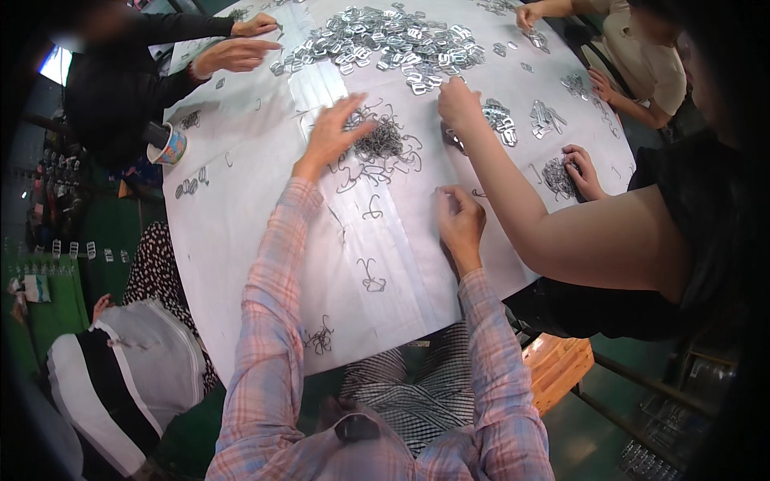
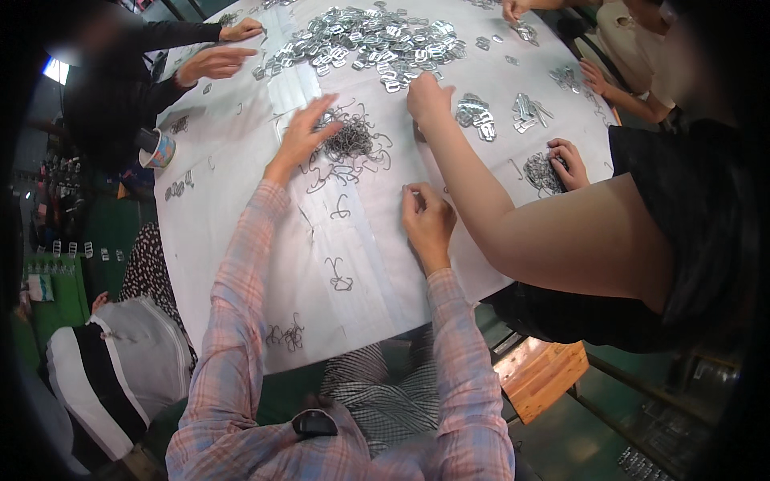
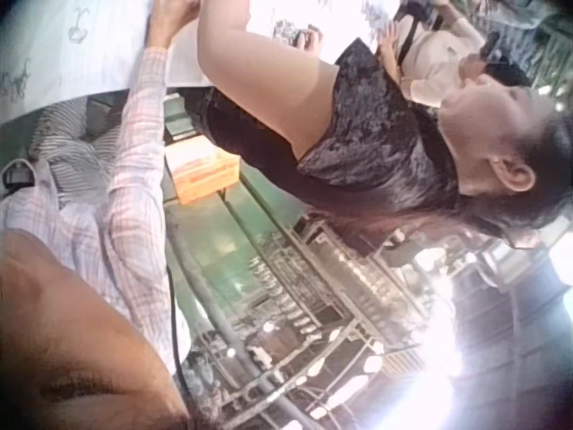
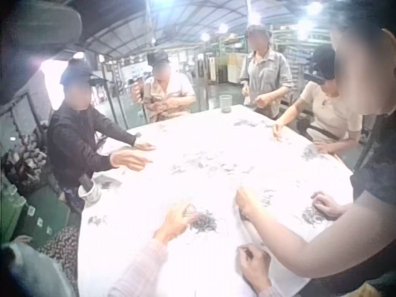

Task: The person sits at a table and repeatedly picks up small metal clips and wire loops, then connects them by hand. They place the assembled units into a growing pile on the table. Other people at the table perform similar assembly tasks.

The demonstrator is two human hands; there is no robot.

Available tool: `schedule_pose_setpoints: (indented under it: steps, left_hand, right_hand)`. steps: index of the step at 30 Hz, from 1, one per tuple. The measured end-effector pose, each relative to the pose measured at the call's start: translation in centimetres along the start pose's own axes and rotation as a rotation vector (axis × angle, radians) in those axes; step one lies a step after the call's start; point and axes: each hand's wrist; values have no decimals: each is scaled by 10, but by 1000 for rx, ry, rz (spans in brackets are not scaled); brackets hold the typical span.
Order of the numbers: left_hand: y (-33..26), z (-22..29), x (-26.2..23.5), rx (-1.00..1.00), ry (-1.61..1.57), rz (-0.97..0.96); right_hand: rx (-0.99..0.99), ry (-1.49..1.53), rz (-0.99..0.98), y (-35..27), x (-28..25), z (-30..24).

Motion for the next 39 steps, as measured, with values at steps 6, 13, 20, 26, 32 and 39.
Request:
schedule_pose_setpoints:
  steps: [6,13,20,26,32,39]
  left_hand:
    - [-26,50,6,-17,-150,-95]
    - [-67,99,-54,-201,-155,67]
    - [-77,115,-94,-268,-401,202]
    - [-93,99,-85,-308,-312,298]
    - [-129,73,-34,-324,316,132]
    - [-109,102,-72,-512,-46,186]
  right_hand:
    - [38,-22,-33,-1,0,-2]
    - [38,-42,-67,1,-3,2]
    - [-27,-52,-73,2,1,5]
    - [-73,-63,-58,-2,3,15]
    - [-22,-92,-79,-4,2,6]
    - [1,-104,-96,-2,-1,9]
Point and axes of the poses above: each hand's wrist, its own y-axis towards the middle knuckle, its own x-axis out of the palm, z = x × y, and after that the axes turned 6 degrees about z, right-handed
